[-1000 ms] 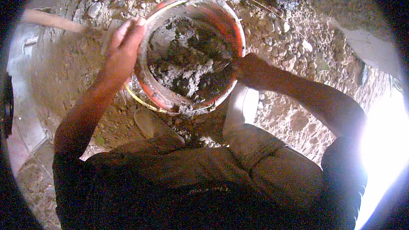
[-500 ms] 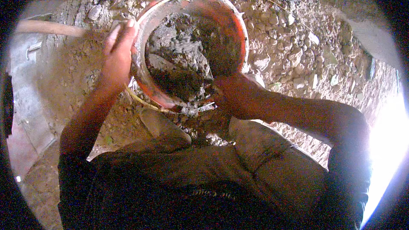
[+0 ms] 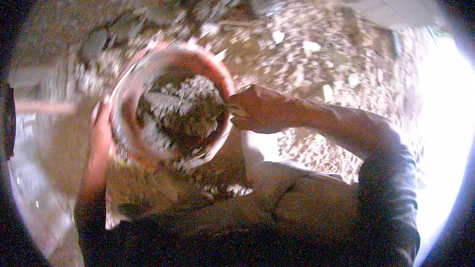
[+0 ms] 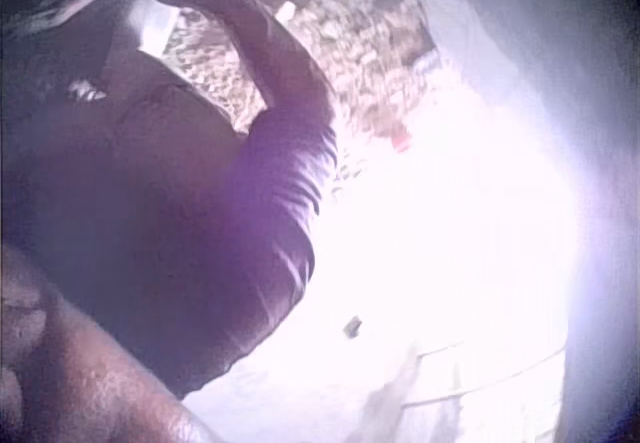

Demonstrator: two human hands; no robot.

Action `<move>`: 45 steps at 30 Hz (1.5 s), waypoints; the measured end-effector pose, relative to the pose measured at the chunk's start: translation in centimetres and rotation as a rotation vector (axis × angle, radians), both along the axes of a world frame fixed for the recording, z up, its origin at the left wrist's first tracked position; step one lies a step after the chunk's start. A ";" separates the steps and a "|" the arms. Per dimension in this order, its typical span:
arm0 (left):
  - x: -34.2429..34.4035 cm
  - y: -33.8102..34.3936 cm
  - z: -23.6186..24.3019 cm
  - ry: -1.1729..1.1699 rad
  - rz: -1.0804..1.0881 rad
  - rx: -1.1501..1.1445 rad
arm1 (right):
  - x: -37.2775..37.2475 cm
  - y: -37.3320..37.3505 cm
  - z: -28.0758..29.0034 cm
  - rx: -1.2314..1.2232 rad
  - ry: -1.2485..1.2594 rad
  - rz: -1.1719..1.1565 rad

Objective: The person scoops wet cement from a red bucket using a trowel and applies it to a trench in the ground. They repeatedly transfer the material from the bucket to the trench, smoothing it out along the base of a wall.

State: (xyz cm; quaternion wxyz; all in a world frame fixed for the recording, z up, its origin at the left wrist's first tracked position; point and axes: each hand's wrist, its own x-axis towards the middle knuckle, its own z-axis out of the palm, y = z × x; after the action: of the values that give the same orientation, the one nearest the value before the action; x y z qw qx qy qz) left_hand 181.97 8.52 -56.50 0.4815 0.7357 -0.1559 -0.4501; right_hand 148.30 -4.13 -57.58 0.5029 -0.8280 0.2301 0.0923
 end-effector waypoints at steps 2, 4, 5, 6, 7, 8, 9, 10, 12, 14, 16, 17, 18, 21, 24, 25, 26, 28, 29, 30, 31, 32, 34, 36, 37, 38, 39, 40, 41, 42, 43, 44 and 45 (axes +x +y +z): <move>3.0 0.8 -0.4 -0.012 -0.130 0.047 | -2.5 -2.5 0.7 -0.013 0.060 -0.005; 2.9 0.7 -0.2 -0.061 -0.094 0.071 | -5.5 -4.4 1.1 -0.065 0.125 -0.017; 2.7 0.4 -0.1 -0.059 -0.094 0.068 | -7.6 -4.9 1.2 -0.124 0.106 -0.080; 2.4 0.6 -0.1 -0.064 -0.088 0.068 | -9.7 -5.1 0.4 -0.183 0.060 -0.158; 2.1 0.7 -0.2 -0.067 -0.080 0.068 | -11.9 -5.9 0.1 -0.164 0.119 -0.182; 2.0 0.6 -0.3 -0.089 -0.087 0.076 | -13.6 -7.1 -0.1 -0.137 0.175 -0.205; 2.0 0.5 -0.4 -0.108 -0.094 0.088 | -14.9 -7.9 0.4 -0.235 0.274 -0.260; 2.0 0.3 -0.5 -0.127 -0.100 0.100 | -16.0 -8.9 1.2 -0.333 0.374 -0.313; 2.0 0.0 0.0 -0.036 -0.135 0.072 | -17.7 -11.6 2.8 -0.368 0.449 -0.385; 1.5 0.2 0.2 -0.127 -0.028 0.132 | -21.2 -14.7 0.3 -0.622 0.336 -0.454; 2.7 0.8 -0.4 -0.133 -0.081 0.086 | -22.8 -18.3 -0.9 -0.642 0.267 -0.481; 2.8 0.9 -0.3 -0.160 -0.090 0.090 | -22.2 -18.8 -1.0 -0.750 0.230 -0.492; 2.5 0.5 -0.2 -0.177 -0.113 0.091 | -22.1 -18.8 -0.5 -0.860 0.208 -0.511; 1.6 -0.7 0.7 -0.117 -0.150 0.085 | -22.8 -21.1 -6.3 -1.037 0.289 -0.682; 1.0 -1.1 0.9 -0.183 -0.082 0.117 | -22.8 -21.6 -8.2 -1.240 0.340 -0.649; 0.8 -1.2 0.9 -0.217 -0.049 0.131 | -22.9 -21.3 -8.9 -1.161 0.399 -0.781; 0.7 -1.3 1.1 -0.222 -0.063 0.132 | -22.1 -20.8 -8.5 -1.080 0.448 -0.901; 0.0 -2.2 0.7 -0.186 -0.136 0.112 | -27.7 -20.8 -10.0 -1.044 0.146 -0.916; 0.2 -2.1 1.0 -0.172 -0.152 0.125 | -27.6 -20.3 -10.3 -1.096 0.178 -0.872; 0.3 -2.1 1.3 -0.156 -0.169 0.137 | -27.5 -19.6 -10.7 -1.058 0.219 -0.844; 0.4 -2.0 1.6 -0.140 -0.189 0.149 | -27.5 -18.9 -11.1 -1.023 0.259 -0.815; 0.8 -1.5 1.8 -0.151 -0.171 0.158 | -26.3 -18.1 -10.8 -0.895 0.290 -0.798; 1.7 -0.6 1.1 -0.153 -0.153 0.156 | -24.7 -17.0 -10.4 -0.487 0.300 -0.919; 1.5 -0.7 1.0 -0.152 -0.172 0.129 | -24.2 -16.7 -11.4 0.186 -0.006 -1.141; 1.1 -1.3 0.8 -0.163 -0.186 0.122 | -24.1 -16.8 -12.7 -0.204 0.011 -0.862; 0.5 -1.8 0.3 -0.169 -0.204 0.117 | -24.2 -17.2 -14.5 -0.572 0.046 -0.558; -0.4 -2.6 -0.5 -0.144 -0.237 0.114 | -25.6 -17.8 -16.6 -0.390 -0.164 -0.585; -0.2 -2.3 0.0 -0.171 -0.230 0.132 | -22.5 -18.2 -16.9 -0.223 -0.198 -0.608; 0.1 -1.9 0.6 -0.193 -0.228 0.150 | -19.7 -18.3 -16.5 -0.066 -0.221 -0.639; 0.9 -0.8 1.8 -0.250 -0.192 0.180 | -14.6 -17.8 -13.6 0.054 -0.032 -0.666; 0.6 -1.3 1.5 -0.250 -0.211 0.176 | -15.5 -18.4 -14.0 -0.267 0.000 -0.500; 0.6 -1.4 1.3 -0.262 -0.215 0.183 | -15.7 -18.6 -13.9 -0.387 0.058 -0.414; 0.6 -1.2 1.0 -0.206 -0.211 0.112 | -15.8 -18.8 -13.9 -0.515 0.110 -0.328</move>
State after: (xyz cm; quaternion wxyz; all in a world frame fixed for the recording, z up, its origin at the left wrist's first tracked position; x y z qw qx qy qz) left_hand 182.60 7.27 -55.46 0.3711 0.7833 -0.2555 -0.4282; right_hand 132.47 -22.95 -71.44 0.2717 -0.8737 0.4034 -0.0067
